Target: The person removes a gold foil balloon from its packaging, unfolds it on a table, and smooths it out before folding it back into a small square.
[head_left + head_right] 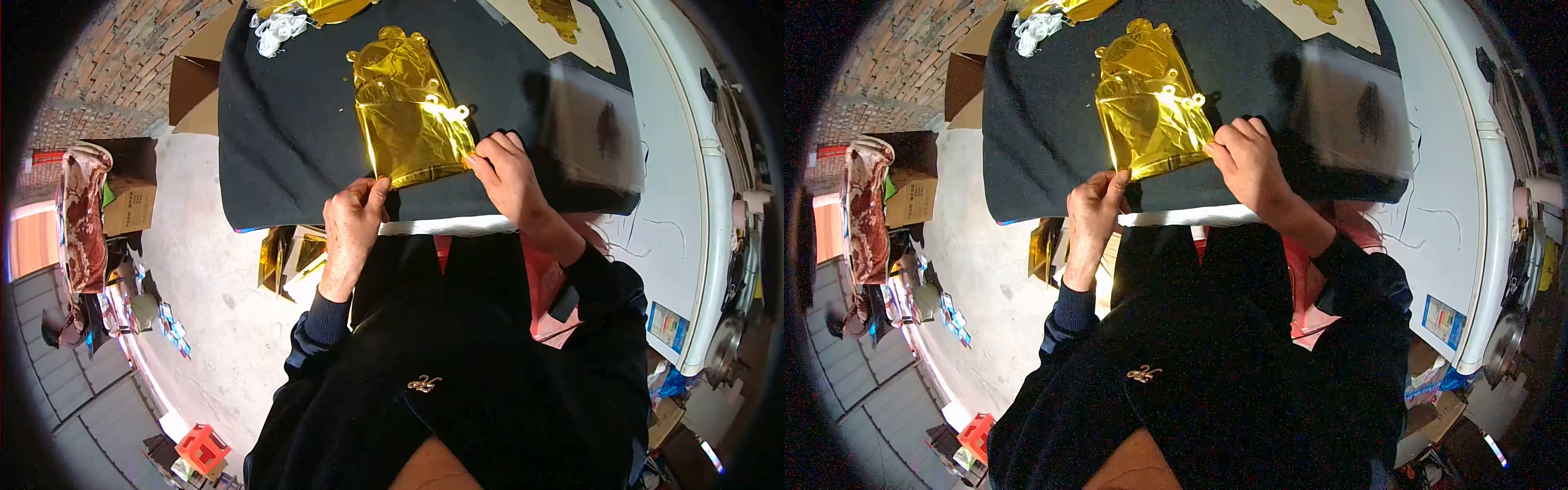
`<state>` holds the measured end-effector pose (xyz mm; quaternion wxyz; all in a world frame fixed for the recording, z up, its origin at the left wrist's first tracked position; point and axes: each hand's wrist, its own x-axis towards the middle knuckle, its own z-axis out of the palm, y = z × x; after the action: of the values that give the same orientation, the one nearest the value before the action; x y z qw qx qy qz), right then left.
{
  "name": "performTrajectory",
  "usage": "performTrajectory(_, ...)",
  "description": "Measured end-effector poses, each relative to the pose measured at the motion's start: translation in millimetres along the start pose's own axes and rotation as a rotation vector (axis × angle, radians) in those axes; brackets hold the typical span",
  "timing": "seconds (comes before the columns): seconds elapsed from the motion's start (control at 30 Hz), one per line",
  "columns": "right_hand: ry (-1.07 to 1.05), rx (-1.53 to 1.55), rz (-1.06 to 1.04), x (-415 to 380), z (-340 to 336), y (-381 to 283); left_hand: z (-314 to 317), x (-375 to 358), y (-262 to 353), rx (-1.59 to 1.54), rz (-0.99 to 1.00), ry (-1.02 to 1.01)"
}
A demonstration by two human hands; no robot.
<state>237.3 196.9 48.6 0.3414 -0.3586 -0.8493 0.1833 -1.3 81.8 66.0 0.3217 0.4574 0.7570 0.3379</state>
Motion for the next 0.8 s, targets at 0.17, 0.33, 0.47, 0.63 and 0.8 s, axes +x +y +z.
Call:
performTrajectory(0.17,-0.045,-0.111,0.025,-4.2,8.3,-0.1,-3.4,1.8,5.8,0.063,0.018,-0.01)
performTrajectory(0.33,-0.01,-0.167,0.013,-2.7,8.6,-10.2,0.0,4.1,6.9,0.156,0.053,0.031)
performTrajectory(0.47,-0.083,-0.232,0.053,-2.2,8.1,-11.8,4.6,5.9,-0.4,0.288,0.148,0.095)
performTrajectory(0.63,-0.137,-0.282,0.073,-1.9,7.7,-12.6,11.5,2.5,0.5,0.529,0.265,0.186)
performTrajectory(0.8,-0.154,-0.301,0.072,0.1,7.8,-13.5,12.7,3.1,3.4,0.728,0.308,0.207)
